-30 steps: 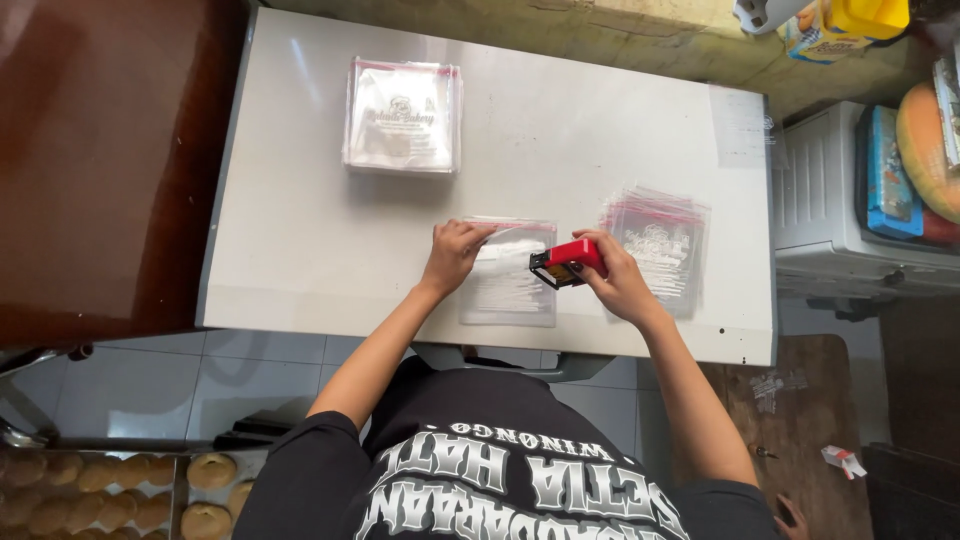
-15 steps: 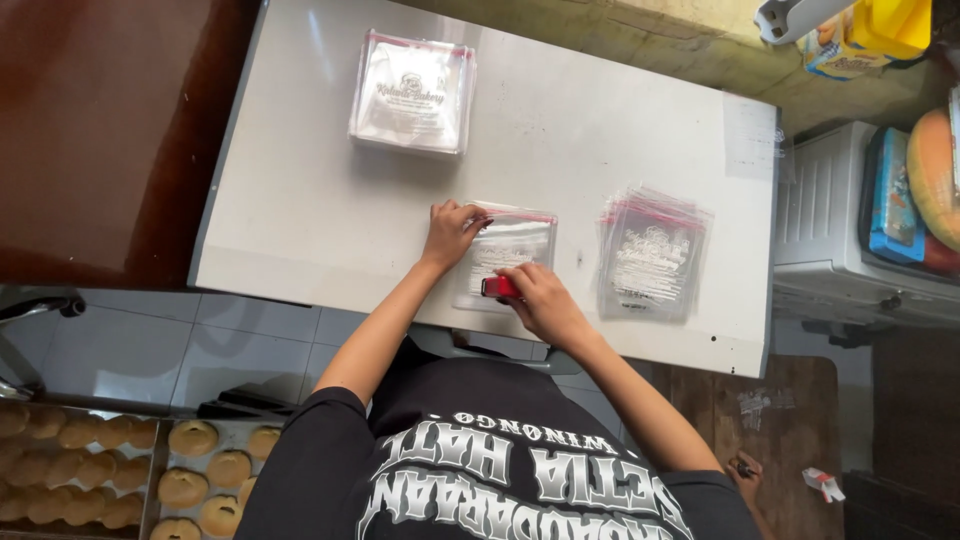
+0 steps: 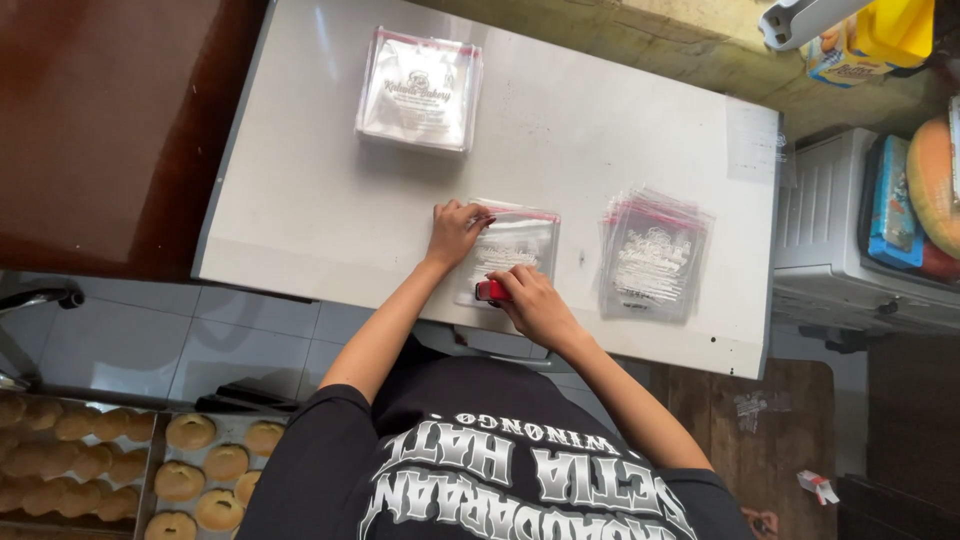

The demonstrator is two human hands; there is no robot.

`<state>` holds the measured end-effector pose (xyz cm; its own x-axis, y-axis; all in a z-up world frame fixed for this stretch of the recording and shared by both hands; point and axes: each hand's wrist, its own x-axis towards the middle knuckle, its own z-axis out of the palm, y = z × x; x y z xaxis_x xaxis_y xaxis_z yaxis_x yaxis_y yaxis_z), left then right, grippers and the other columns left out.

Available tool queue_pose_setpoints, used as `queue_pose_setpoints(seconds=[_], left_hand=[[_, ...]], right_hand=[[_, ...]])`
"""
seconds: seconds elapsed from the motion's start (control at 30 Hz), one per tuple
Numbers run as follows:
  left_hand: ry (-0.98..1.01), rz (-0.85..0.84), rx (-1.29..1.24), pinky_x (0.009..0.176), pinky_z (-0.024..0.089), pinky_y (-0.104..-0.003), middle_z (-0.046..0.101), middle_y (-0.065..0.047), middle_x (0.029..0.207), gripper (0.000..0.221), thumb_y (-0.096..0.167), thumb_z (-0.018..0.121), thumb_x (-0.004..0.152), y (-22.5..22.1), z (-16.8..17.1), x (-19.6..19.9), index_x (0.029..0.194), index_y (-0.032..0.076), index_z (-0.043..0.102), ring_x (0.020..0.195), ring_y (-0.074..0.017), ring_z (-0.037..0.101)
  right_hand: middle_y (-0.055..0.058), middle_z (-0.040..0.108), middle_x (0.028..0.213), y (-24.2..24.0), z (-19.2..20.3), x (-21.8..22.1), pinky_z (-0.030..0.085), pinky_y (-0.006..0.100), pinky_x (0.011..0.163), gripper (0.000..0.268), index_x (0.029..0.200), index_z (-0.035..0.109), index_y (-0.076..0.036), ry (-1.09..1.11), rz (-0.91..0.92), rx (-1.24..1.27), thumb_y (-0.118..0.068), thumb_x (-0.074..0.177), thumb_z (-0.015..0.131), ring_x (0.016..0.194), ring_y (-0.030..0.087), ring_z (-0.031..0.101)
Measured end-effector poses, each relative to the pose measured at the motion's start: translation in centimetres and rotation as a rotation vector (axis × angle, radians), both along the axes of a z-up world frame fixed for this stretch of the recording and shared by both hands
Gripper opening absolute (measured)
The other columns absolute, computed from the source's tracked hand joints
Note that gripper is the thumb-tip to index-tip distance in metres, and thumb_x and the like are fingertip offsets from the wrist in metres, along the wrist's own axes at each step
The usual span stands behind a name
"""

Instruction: The person stamps a sequence of plastic bags by hand using a red ink stamp on a white table.

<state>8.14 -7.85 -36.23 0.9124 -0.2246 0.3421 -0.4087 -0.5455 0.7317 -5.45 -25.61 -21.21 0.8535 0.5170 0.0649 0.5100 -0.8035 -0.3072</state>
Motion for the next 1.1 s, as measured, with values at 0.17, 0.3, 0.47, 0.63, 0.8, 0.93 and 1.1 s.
queue_pose_setpoints(seconds=[0.17,0.3,0.47,0.63,0.8,0.93,1.1], left_hand=[[0.007,0.025,0.014,0.086,0.041,-0.034,0.074,0.011,0.084,0.015,0.03,0.078,0.088,-0.1,-1.5,0.1,0.101,0.032,0.072,0.081,-0.0159,0.062],[0.003,0.017,-0.017,0.086,0.04,-0.032,0.075,0.012,0.085,0.015,0.027,0.079,0.087,-0.1,-1.2,-0.1,0.1,0.032,0.073,0.082,-0.015,0.061],[0.008,0.026,-0.036,0.085,0.041,-0.032,0.075,0.012,0.084,0.015,0.026,0.08,0.086,0.0,-0.4,-0.3,0.099,0.032,0.073,0.08,-0.0148,0.061],[0.012,0.026,-0.049,0.086,0.042,-0.035,0.075,0.008,0.082,0.015,0.023,0.079,0.085,0.0,-0.5,-0.3,0.097,0.029,0.073,0.08,-0.0189,0.062],[0.049,0.03,-0.072,0.087,0.042,-0.033,0.075,0.01,0.083,0.015,0.027,0.079,0.086,0.0,0.1,-0.5,0.098,0.031,0.073,0.08,-0.0165,0.063],[0.138,-0.002,-0.255,0.081,0.048,-0.029,0.076,0.01,0.075,0.015,0.018,0.078,0.087,0.1,3.7,-0.3,0.097,0.029,0.074,0.072,-0.0154,0.068],[0.336,-0.104,-0.51,0.075,0.054,-0.024,0.076,-0.002,0.071,0.017,0.006,0.07,0.091,0.7,8.9,0.1,0.1,0.02,0.075,0.064,-0.0145,0.074]], right_hand=[[0.004,0.055,0.098,0.8,-0.6,-0.2,0.054,0.042,0.083,0.043,0.131,0.056,-0.017,0.001,-0.008,-0.015,-0.023,0.091,0.07,0.099,0.029,0.062],[0.004,0.056,0.097,0.9,-0.9,-0.4,0.053,0.041,0.083,0.042,0.128,0.058,-0.017,-0.055,0.012,-0.069,-0.025,0.089,0.071,0.096,0.029,0.061],[0.003,0.056,0.099,1.0,-2.2,-0.4,0.053,0.04,0.084,0.04,0.128,0.058,-0.018,-0.086,0.021,-0.08,-0.028,0.091,0.068,0.097,0.027,0.062],[0.002,0.058,0.102,1.7,-4.8,-1.0,0.047,0.037,0.087,0.033,0.122,0.059,-0.022,-0.26,-0.046,-0.255,-0.032,0.091,0.062,0.098,0.025,0.06],[0.001,0.059,0.104,-0.3,-4.4,-0.5,0.044,0.038,0.09,0.04,0.126,0.059,-0.022,-0.159,-0.073,-0.132,-0.032,0.088,0.067,0.102,0.025,0.06],[0.014,0.062,0.102,-5.6,-3.4,1.5,0.047,0.047,0.089,0.041,0.123,0.061,-0.012,0.03,-0.208,0.326,-0.021,0.086,0.074,0.099,0.039,0.06],[0.022,0.038,0.15,-8.2,-0.1,2.5,0.033,0.058,0.115,0.038,0.119,0.064,-0.004,0.318,-0.331,0.798,-0.017,0.087,0.078,0.14,0.051,0.038]])
